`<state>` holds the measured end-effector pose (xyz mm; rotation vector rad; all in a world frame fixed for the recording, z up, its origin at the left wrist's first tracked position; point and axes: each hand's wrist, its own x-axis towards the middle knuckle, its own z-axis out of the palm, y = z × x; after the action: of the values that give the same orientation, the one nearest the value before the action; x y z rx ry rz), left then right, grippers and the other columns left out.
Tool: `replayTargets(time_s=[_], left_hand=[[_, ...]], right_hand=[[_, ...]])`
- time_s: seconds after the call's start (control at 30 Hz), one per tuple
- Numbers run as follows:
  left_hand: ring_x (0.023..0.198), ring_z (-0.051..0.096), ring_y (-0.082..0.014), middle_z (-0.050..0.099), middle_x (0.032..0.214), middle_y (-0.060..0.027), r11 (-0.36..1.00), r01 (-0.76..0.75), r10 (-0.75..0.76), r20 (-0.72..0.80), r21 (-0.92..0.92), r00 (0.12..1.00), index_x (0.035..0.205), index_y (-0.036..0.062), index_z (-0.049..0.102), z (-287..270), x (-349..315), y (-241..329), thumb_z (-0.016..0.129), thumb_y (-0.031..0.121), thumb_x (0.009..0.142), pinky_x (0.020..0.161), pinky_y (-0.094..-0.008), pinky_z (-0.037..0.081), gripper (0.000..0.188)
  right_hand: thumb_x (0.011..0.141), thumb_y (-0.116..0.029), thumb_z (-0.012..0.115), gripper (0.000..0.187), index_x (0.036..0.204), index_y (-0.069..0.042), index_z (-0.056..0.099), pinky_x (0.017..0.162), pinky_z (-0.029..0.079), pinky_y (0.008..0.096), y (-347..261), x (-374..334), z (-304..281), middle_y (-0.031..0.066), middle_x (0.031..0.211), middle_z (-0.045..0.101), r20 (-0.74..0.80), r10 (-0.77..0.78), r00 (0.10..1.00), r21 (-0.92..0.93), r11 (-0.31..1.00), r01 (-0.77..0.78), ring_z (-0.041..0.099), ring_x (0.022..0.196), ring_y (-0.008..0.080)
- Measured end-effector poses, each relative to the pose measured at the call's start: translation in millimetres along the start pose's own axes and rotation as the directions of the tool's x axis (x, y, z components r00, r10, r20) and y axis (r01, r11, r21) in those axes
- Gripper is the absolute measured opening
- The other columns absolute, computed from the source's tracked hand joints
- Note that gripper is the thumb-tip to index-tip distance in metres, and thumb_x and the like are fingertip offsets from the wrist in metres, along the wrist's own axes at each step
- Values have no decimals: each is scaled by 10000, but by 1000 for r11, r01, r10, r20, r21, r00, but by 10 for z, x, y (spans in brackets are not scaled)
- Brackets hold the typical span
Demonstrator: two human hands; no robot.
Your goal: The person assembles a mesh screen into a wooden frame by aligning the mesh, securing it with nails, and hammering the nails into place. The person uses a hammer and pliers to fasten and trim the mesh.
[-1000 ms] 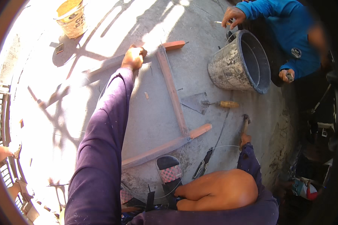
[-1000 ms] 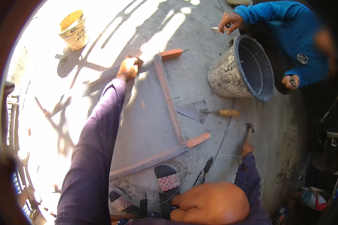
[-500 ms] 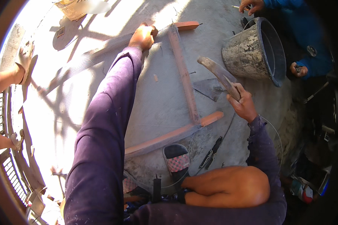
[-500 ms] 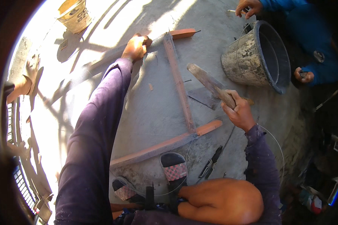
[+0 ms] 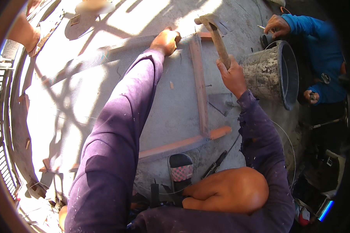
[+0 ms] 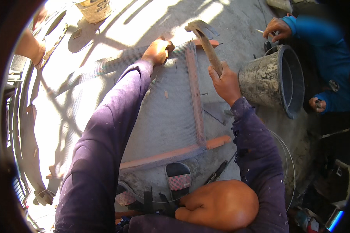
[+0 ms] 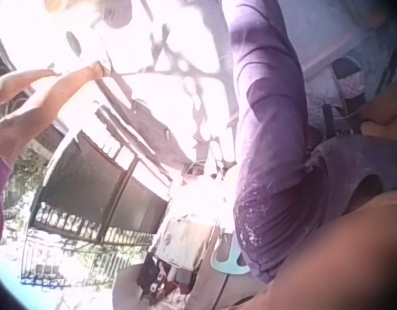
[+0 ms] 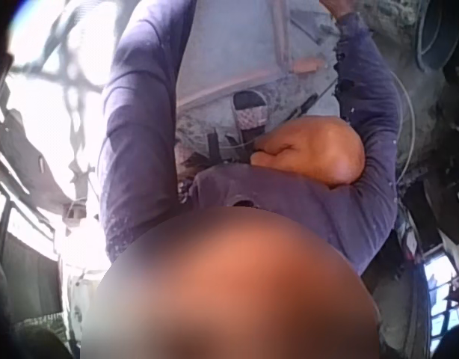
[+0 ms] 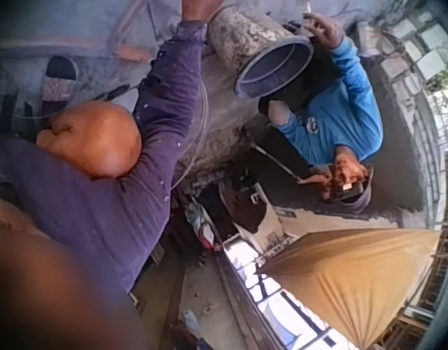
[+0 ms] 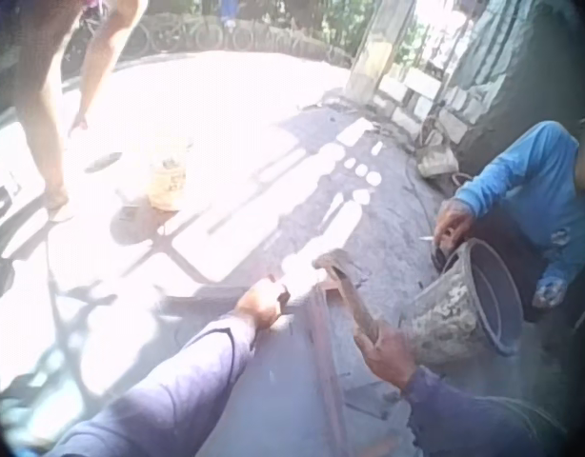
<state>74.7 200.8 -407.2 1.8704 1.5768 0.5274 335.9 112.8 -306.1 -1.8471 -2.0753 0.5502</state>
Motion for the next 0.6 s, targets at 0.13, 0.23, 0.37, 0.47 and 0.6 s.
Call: replayTargets(time_s=[0.13, 0.23, 0.37, 0.47, 0.6], left_hand=[[1181, 635, -351, 596, 1219, -162, 1000, 9, -9, -26, -12, 1000, 1125, 128, 720, -13, -26, 5, 621, -25, 852, 1022, -432, 526, 328], [1170, 643, -344, 602, 1219, -160, 999, 21, -21, 7, -25, 1000, 1134, 133, 716, -20, -54, 17, 622, 20, 900, 1013, -433, 536, 277], [1128, 663, -356, 616, 1196, -184, 994, -76, 80, -59, 76, 995, 1153, 123, 714, -14, -75, -7, 615, 59, 940, 985, -427, 552, 243], [1052, 652, -388, 625, 1058, -208, 991, -132, 131, -129, 1, 983, 969, 70, 688, 17, -69, -37, 570, -14, 872, 942, -430, 526, 175], [1047, 657, -376, 633, 1067, -204, 999, -47, 46, -93, -8, 995, 1041, 79, 726, 56, -47, -26, 596, 22, 856, 938, -432, 525, 233]], right_hand=[[1004, -418, 628, 408, 986, -11, 599, 611, 510, 472, 4, 4, 30, 226, 755, 672, -22, 35, 999, -6, 999, -35, 700, 751, 426], [1001, -416, 629, 404, 981, -15, 592, 588, 507, 484, -79, 9, -107, 218, 721, 661, -76, -13, 997, -40, 999, 10, 690, 708, 429], [1000, -430, 628, 394, 1010, -39, 583, 571, 508, 499, -209, 93, -348, 202, 690, 650, -31, -185, 982, -284, 944, 169, 680, 664, 418], [997, -428, 632, 371, 1017, -62, 573, 565, 510, 494, -280, 108, -412, 186, 693, 652, 37, -180, 983, -451, 875, 177, 682, 656, 400], [980, -417, 653, 352, 1010, -76, 571, 565, 515, 483, -305, 62, -419, 170, 727, 672, -103, -352, 930, -225, 919, 323, 687, 662, 387]])
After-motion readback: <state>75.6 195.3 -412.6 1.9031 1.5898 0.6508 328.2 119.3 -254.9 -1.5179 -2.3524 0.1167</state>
